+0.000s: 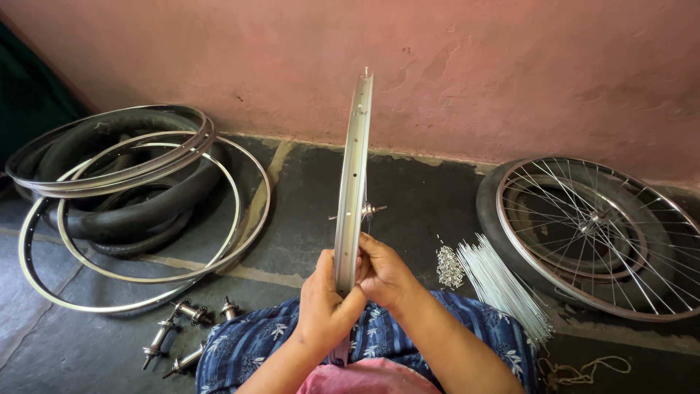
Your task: The person sits on the floor and inserts metal spokes one by one through the holes of a bicycle rim, threading them into the hub. The person rotates the rim and continues inserting spokes until several are in place.
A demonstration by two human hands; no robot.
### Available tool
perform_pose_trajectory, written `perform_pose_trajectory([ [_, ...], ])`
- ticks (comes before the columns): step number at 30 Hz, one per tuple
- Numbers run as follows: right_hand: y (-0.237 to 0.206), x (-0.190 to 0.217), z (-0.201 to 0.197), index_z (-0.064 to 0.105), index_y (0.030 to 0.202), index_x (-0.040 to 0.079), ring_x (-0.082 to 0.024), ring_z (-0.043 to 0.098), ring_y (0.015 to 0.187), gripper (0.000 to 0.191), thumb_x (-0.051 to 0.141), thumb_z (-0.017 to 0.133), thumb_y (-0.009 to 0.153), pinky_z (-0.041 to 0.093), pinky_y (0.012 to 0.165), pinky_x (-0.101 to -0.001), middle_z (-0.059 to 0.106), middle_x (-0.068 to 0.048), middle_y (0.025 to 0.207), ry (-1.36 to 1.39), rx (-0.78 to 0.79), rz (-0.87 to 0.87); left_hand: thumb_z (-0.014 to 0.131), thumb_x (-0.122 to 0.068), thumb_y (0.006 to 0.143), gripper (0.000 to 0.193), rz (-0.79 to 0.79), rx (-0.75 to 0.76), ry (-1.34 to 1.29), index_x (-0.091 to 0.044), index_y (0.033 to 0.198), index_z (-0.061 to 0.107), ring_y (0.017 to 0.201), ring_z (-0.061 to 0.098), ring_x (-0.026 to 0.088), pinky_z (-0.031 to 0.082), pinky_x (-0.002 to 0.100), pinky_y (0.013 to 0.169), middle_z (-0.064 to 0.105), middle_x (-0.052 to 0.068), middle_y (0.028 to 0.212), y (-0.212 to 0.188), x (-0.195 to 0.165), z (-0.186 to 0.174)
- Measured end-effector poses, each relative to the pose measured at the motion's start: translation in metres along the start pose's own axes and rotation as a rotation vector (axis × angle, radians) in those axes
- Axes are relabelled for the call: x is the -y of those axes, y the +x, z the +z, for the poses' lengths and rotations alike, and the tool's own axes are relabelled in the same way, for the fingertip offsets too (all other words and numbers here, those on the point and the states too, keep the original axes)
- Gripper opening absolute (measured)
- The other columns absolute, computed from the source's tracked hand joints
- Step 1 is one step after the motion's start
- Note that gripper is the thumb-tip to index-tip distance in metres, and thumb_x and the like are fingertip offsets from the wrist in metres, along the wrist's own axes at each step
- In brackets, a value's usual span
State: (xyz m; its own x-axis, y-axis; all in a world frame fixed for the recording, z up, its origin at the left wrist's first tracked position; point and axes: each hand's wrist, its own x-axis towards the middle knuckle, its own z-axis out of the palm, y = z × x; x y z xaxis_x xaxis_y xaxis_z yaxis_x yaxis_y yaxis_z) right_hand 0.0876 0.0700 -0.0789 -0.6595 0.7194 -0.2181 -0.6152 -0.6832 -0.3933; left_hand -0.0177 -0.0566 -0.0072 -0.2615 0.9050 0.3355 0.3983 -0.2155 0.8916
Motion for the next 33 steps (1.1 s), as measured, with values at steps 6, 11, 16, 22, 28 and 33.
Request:
perform_pose_trajectory([
  [6, -0.011, -0.001, 0.004, 0.065, 0.095, 0.003, -0.005, 0.059, 0.061, 0.021, 0.021, 0.061, 0.104, 0.054, 0.058, -0.0198, 0.062, 0.000, 0.073, 0.009, 0.110, 0.065, 0.064, -0.011, 0.077, 0.038, 0.133, -0.045, -0.033, -0.007, 0.114, 0.058, 0.082, 0.073, 0.032, 0.057, 0.040, 0.073, 0.073, 0.013, 0.091, -0.001, -0.004, 0.002],
  [11, -0.025, -0.003, 0.026, 0.066, 0.097, 0.005, -0.008, 0.065, 0.065, 0.019, 0.022, 0.060, 0.102, 0.057, 0.061, -0.0220, 0.067, -0.001, 0.077, 0.017, 0.045, 0.106, 0.067, -0.007, 0.071, 0.045, 0.455, -0.207, 0.131, -0.004, 0.114, 0.056, 0.103, 0.061, 0.037, 0.049, 0.042, 0.091, 0.062, 0.022, 0.113, 0.007, -0.010, 0.002],
  [16, -0.032, 0.010, 0.014, 0.066, 0.098, 0.004, -0.011, 0.068, 0.066, 0.018, 0.022, 0.061, 0.099, 0.058, 0.063, -0.0253, 0.070, -0.004, 0.080, -0.239, 0.051, 0.057, 0.063, -0.002, 0.076, 0.056, -0.208, 0.190, -0.379, -0.010, 0.132, 0.065, 0.095, 0.062, 0.023, 0.053, 0.036, 0.091, 0.067, 0.016, 0.104, 0.013, -0.008, 0.001],
  [22, 0.020, 0.092, -0.097, 0.071, 0.099, 0.001, -0.015, 0.072, 0.069, 0.013, 0.009, 0.071, 0.089, 0.059, 0.061, -0.0273, 0.076, -0.010, 0.084, -0.978, -0.357, -0.258, 0.059, 0.003, 0.070, 0.044, 0.048, 0.120, -0.263, -0.001, 0.114, 0.065, 0.105, 0.062, 0.015, 0.049, 0.031, 0.094, 0.066, 0.006, 0.117, 0.010, -0.003, -0.007],
  [28, 0.002, 0.152, -0.203, 0.083, 0.088, 0.019, -0.027, 0.074, 0.091, 0.013, 0.016, 0.071, 0.083, 0.058, 0.086, -0.0383, 0.080, -0.011, 0.100, -1.890, -1.021, -0.032, 0.059, 0.003, 0.072, 0.046, -0.005, 0.143, -0.384, 0.001, 0.119, 0.059, 0.100, 0.058, 0.016, 0.049, 0.031, 0.094, 0.061, 0.009, 0.107, 0.013, -0.003, -0.011],
  [33, 0.018, 0.146, -0.225, 0.080, 0.103, 0.024, -0.036, 0.069, 0.104, 0.026, 0.012, 0.064, 0.087, 0.056, 0.090, -0.0453, 0.074, -0.013, 0.110, -2.028, -1.025, -0.028, 0.058, 0.003, 0.069, 0.043, 0.067, 0.157, -0.244, 0.000, 0.113, 0.058, 0.106, 0.060, 0.020, 0.048, 0.034, 0.098, 0.062, 0.011, 0.113, 0.012, -0.007, -0.013],
])
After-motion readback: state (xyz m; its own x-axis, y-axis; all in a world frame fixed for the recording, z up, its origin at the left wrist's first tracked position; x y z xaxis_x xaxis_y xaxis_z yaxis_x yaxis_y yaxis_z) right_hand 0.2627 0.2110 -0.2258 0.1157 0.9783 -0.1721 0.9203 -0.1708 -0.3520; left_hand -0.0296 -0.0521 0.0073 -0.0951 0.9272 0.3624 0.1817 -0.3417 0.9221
